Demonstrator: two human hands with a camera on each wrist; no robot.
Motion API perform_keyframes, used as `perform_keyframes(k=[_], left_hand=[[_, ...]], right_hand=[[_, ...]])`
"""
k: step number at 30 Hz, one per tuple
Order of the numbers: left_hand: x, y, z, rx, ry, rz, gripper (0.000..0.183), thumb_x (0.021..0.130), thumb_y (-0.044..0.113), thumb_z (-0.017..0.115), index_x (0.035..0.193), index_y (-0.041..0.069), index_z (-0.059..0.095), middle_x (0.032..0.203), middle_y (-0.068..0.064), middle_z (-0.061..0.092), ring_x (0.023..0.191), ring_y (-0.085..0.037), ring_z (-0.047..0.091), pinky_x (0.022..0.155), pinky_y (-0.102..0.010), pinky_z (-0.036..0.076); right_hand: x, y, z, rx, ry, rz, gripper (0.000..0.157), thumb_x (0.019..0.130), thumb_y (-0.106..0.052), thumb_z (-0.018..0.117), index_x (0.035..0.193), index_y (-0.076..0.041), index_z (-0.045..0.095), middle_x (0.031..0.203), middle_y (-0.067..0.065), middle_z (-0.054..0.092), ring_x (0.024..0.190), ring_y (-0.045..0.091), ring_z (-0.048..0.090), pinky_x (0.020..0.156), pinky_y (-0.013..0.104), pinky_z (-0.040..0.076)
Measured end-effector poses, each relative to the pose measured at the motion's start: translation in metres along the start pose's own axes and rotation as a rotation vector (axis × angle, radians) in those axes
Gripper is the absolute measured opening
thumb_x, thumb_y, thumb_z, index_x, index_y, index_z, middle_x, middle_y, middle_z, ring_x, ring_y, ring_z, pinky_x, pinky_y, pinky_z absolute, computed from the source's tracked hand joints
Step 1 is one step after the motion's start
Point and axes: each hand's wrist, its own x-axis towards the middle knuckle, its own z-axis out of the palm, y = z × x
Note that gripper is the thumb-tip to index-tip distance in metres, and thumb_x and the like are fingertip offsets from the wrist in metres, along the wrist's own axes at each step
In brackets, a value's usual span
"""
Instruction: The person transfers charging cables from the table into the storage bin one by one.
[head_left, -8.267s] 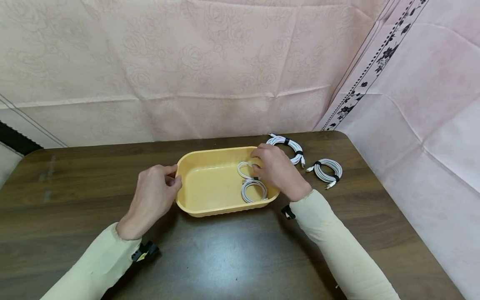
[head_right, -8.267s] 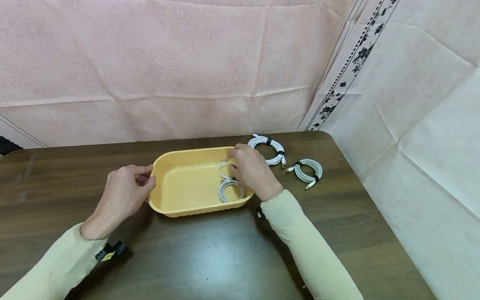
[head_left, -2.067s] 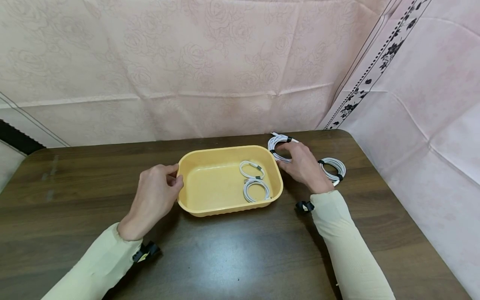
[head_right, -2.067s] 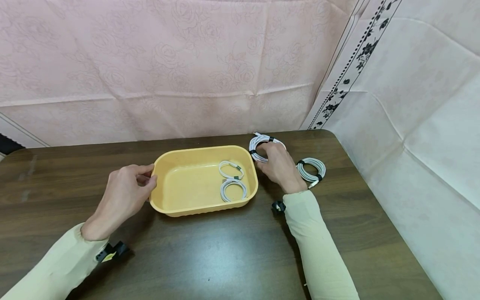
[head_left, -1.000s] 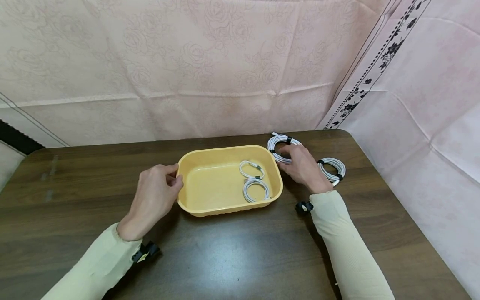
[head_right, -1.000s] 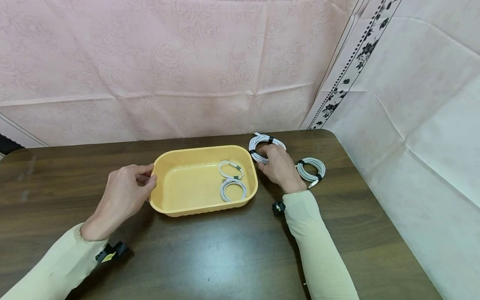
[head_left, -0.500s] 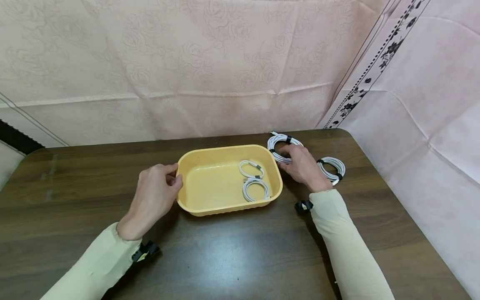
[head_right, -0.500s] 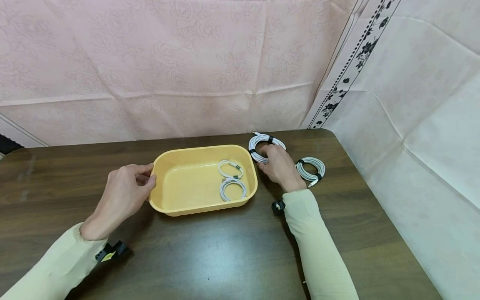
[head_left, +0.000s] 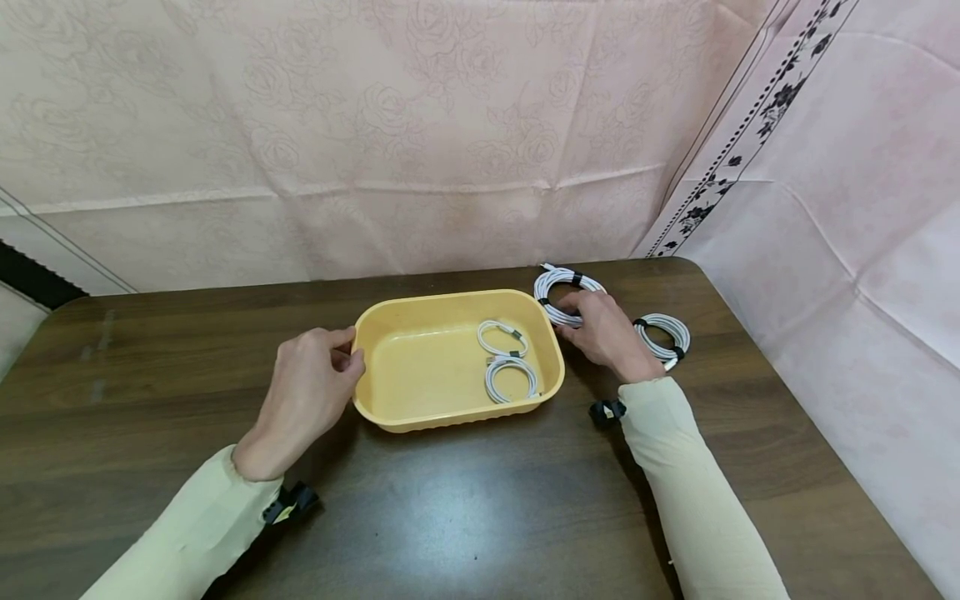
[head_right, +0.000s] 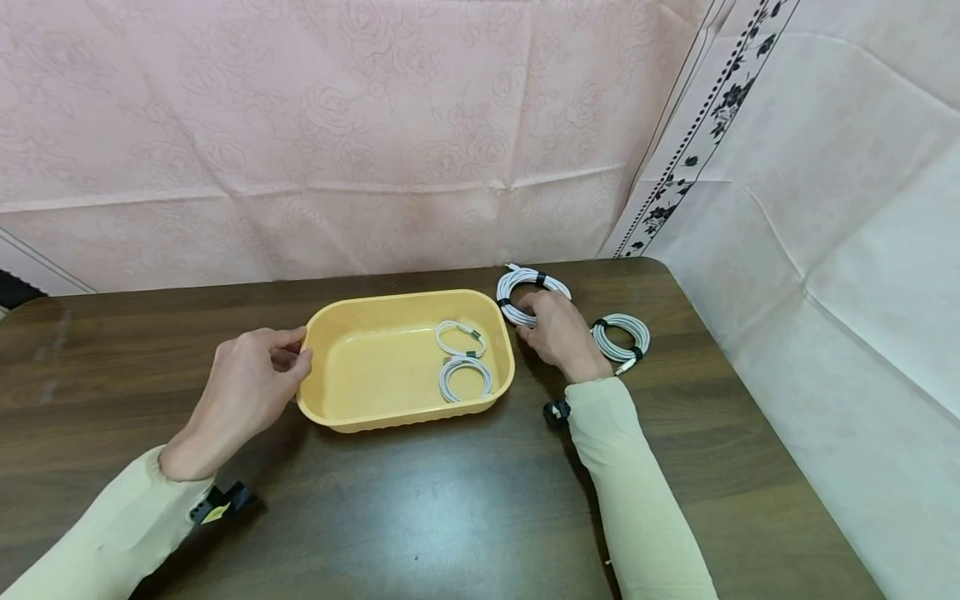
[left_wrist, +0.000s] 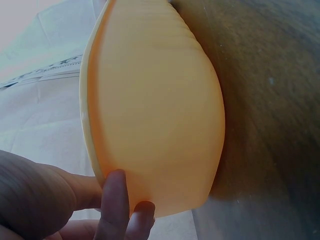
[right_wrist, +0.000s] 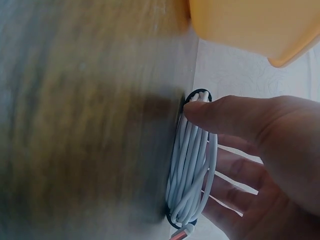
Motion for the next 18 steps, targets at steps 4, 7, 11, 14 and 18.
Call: perform_keyframes(k=[4, 7, 11, 14, 18], left_hand=[[0.0004, 0.0002, 0.0004, 0.001, -0.001, -0.004, 0.038, 0.095, 0.008, 0.062, 0.129, -0.008, 0.065, 0.099, -0.021, 0.072, 0.076, -0.023, 0.065, 0.050, -0.022, 0.049], [0.0004, 0.0008, 0.0007, 0.002, -0.002, -0.009, 0.038, 0.096, 0.009, 0.062, 0.130, -0.008, 0.065, 0.100, -0.021, 0.072, 0.077, -0.024, 0.065, 0.050, -0.022, 0.049], [0.0004, 0.0013, 0.0004, 0.003, -0.004, -0.013, 0.038, 0.096, 0.008, 0.062, 0.130, -0.008, 0.065, 0.102, -0.022, 0.072, 0.078, -0.024, 0.065, 0.050, -0.022, 0.049], [0.0008, 0.0014, 0.0002, 0.001, -0.006, -0.012, 0.038, 0.096, 0.009, 0.062, 0.130, -0.008, 0.065, 0.102, -0.022, 0.072, 0.078, -0.024, 0.065, 0.050, -0.022, 0.049], [0.0008, 0.0010, 0.0004, 0.003, -0.005, -0.012, 0.038, 0.096, 0.009, 0.062, 0.130, -0.008, 0.065, 0.101, -0.022, 0.072, 0.078, -0.024, 0.065, 0.049, -0.023, 0.048]], right_hand=[[-0.0009, -0.0006, 0.0000, -0.008, 0.015, -0.012, 0.031, 0.096, -0.013, 0.068, 0.124, -0.002, 0.069, 0.127, 0.017, 0.068, 0.123, 0.033, 0.061, 0.106, 0.051, 0.048], [-0.0019, -0.0005, 0.0002, -0.017, 0.023, -0.014, 0.027, 0.096, -0.010, 0.068, 0.121, -0.003, 0.070, 0.125, 0.015, 0.068, 0.119, 0.031, 0.062, 0.104, 0.050, 0.049], [-0.0026, -0.0006, 0.0006, -0.029, 0.024, -0.012, 0.024, 0.095, -0.009, 0.068, 0.118, -0.004, 0.072, 0.122, 0.014, 0.069, 0.116, 0.030, 0.062, 0.102, 0.050, 0.050], [-0.0027, -0.0007, 0.0009, -0.035, 0.028, -0.019, 0.023, 0.095, -0.009, 0.068, 0.118, -0.004, 0.073, 0.121, 0.014, 0.069, 0.115, 0.030, 0.063, 0.101, 0.050, 0.050], [-0.0020, 0.0004, 0.0015, -0.041, 0.035, -0.037, 0.022, 0.095, -0.008, 0.069, 0.116, -0.005, 0.074, 0.120, 0.014, 0.070, 0.113, 0.030, 0.064, 0.100, 0.050, 0.051]])
